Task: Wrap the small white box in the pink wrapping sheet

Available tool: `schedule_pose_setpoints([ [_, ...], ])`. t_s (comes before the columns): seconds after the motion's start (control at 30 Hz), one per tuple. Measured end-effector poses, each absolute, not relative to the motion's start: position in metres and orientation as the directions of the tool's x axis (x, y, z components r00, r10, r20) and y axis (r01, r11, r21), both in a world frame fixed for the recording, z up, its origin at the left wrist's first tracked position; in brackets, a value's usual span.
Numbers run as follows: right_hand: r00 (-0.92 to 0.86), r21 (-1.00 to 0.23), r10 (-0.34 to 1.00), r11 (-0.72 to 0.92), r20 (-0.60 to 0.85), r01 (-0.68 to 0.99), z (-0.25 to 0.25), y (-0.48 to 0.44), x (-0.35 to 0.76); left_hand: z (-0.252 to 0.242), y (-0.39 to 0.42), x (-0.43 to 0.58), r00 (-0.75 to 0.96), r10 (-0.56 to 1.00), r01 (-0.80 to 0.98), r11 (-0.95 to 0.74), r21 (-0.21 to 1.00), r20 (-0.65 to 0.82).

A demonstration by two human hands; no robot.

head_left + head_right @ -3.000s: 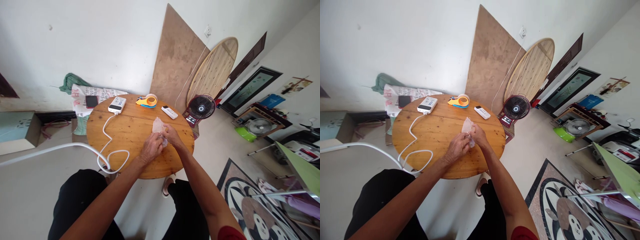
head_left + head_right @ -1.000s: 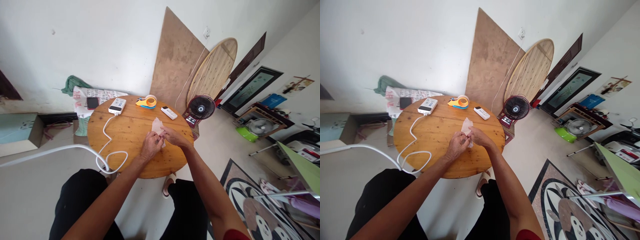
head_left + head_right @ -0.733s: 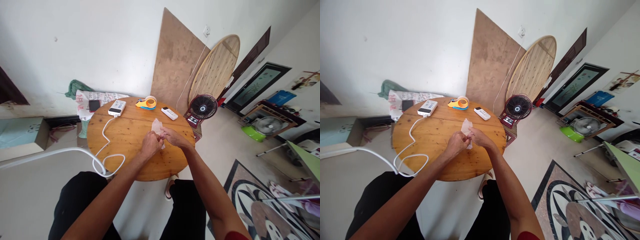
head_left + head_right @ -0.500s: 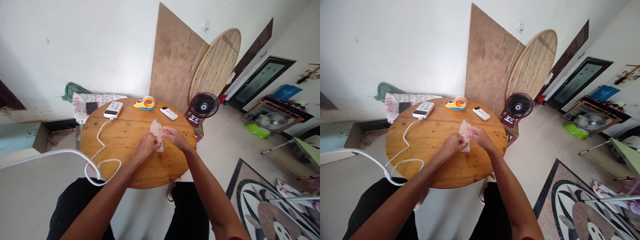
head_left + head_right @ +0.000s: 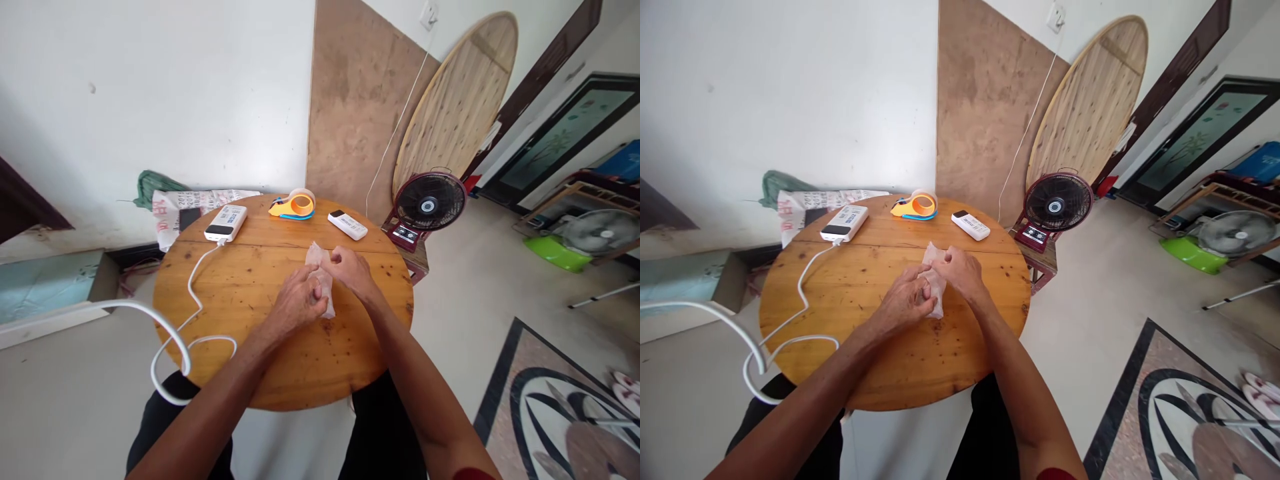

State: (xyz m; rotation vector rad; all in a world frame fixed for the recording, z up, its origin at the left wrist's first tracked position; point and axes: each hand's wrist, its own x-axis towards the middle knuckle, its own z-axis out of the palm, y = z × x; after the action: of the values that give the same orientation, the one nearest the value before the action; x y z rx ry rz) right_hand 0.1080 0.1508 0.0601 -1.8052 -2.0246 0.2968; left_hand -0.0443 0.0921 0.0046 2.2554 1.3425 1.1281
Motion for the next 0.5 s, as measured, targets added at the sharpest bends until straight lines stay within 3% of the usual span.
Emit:
schedule_pose_setpoints([
  [0.1,-0.065,-0.378,0.981,0.131,0.181,0.917,0.055,0.161,0.102,0.005,0.091,-0.042,0.255,0.861,0.614,-0.496,0.614,0.441],
  [0.23,-0.016,-0.53,0.966,0.156,0.26,0.833,0.044,0.169,0.106,0.006,0.09,-0.04,0.26,0.865,0.582,-0.495,0.645,0.43],
  [0.3,-0.001,-0.66,0.965,0.18,0.262,0.729,0.038,0.171,0.109,0.007,0.09,-0.04,0.263,0.864,0.561,-0.499,0.66,0.429],
  [0.4,-0.019,-0.876,0.99,0.131,0.138,0.464,0.03,0.171,0.11,0.006,0.091,-0.039,0.26,0.863,0.551,-0.501,0.667,0.433],
  [0.5,-0.066,-0.967,0.998,0.034,0.017,0.251,0.027,0.169,0.107,0.005,0.091,-0.039,0.254,0.861,0.561,-0.502,0.659,0.44],
])
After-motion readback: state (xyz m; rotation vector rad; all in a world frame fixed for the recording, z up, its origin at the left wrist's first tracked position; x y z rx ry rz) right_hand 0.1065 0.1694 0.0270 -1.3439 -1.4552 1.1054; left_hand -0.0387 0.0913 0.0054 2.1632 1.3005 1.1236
